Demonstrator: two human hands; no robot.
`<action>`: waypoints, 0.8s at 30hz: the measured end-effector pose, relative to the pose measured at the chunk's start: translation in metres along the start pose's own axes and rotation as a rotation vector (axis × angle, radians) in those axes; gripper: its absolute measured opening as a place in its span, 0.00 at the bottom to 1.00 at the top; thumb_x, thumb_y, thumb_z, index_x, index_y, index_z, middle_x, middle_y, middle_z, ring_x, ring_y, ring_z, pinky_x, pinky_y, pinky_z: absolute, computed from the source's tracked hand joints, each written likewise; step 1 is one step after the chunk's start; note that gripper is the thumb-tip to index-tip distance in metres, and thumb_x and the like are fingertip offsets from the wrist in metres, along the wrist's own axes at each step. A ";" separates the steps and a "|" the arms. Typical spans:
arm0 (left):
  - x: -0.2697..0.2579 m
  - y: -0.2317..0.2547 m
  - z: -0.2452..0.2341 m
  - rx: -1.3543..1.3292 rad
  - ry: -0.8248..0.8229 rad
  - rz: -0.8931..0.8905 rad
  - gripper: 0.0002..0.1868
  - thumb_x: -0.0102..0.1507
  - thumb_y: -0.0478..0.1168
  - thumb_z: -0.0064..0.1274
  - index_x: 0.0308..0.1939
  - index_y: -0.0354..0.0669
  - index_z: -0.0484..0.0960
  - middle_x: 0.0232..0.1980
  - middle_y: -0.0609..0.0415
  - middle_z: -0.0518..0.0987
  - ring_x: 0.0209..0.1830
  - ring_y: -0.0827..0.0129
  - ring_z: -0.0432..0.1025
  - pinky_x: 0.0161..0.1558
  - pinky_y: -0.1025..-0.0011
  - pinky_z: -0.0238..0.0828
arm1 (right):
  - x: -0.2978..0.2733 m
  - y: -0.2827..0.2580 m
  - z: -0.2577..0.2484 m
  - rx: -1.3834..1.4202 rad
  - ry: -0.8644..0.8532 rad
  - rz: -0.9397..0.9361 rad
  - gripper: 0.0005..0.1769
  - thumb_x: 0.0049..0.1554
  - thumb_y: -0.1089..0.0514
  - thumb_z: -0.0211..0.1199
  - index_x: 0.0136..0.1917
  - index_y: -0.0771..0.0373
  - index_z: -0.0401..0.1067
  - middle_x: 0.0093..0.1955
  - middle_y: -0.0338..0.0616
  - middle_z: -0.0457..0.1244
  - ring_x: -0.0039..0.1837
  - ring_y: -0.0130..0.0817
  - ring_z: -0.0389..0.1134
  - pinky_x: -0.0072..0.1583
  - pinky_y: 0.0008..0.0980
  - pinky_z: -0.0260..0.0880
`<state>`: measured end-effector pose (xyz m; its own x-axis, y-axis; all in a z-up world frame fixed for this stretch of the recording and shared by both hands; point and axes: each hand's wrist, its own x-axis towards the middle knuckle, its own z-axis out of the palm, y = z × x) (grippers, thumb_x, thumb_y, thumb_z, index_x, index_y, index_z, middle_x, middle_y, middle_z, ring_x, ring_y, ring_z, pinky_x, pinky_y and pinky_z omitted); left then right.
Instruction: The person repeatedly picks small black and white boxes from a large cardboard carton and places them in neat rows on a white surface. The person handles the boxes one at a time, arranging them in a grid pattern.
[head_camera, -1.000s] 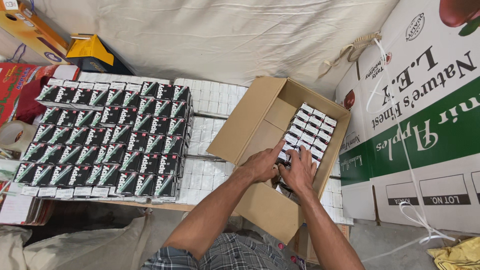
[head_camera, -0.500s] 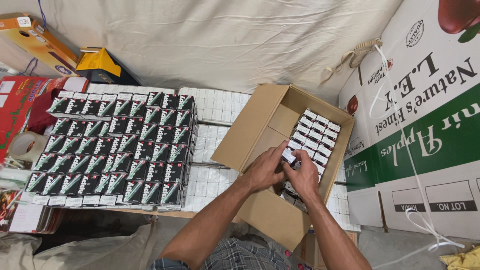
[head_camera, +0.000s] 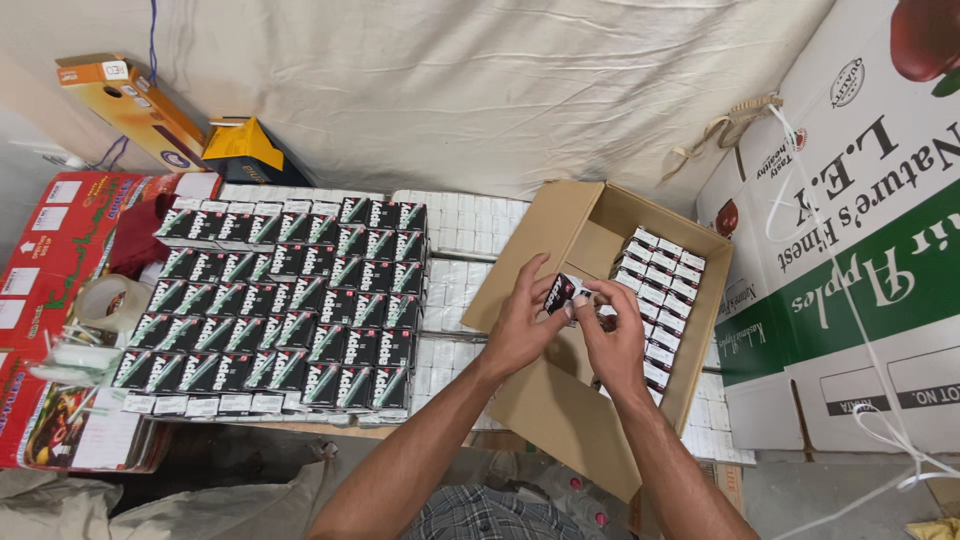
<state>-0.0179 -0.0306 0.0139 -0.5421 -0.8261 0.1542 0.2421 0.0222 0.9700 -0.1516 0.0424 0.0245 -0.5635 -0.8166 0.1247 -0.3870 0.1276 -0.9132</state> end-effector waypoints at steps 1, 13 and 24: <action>-0.002 -0.003 -0.010 0.002 0.000 0.004 0.46 0.59 0.26 0.56 0.78 0.41 0.51 0.63 0.37 0.76 0.61 0.57 0.73 0.62 0.65 0.72 | -0.004 -0.013 0.003 0.002 0.001 -0.004 0.14 0.61 0.52 0.65 0.59 0.54 0.75 0.64 0.45 0.64 0.60 0.36 0.65 0.59 0.37 0.66; -0.037 0.024 -0.102 -0.603 0.189 -0.258 0.23 0.71 0.36 0.38 0.71 0.42 0.66 0.54 0.42 0.79 0.45 0.61 0.80 0.41 0.67 0.85 | -0.032 -0.072 0.078 0.038 -0.295 -0.316 0.45 0.49 0.53 0.77 0.75 0.61 0.62 0.72 0.55 0.58 0.77 0.57 0.56 0.73 0.60 0.53; -0.094 0.056 -0.209 -0.349 0.465 -0.228 0.21 0.71 0.42 0.43 0.67 0.38 0.73 0.56 0.45 0.78 0.52 0.59 0.77 0.53 0.64 0.80 | -0.051 -0.103 0.185 0.097 -0.407 -0.347 0.40 0.44 0.59 0.80 0.70 0.54 0.71 0.67 0.45 0.66 0.73 0.48 0.63 0.71 0.53 0.59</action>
<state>0.2147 -0.0694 0.0149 -0.2236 -0.9486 -0.2239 0.4527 -0.3045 0.8381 0.0515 -0.0335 0.0402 -0.0796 -0.9560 0.2824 -0.4202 -0.2247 -0.8792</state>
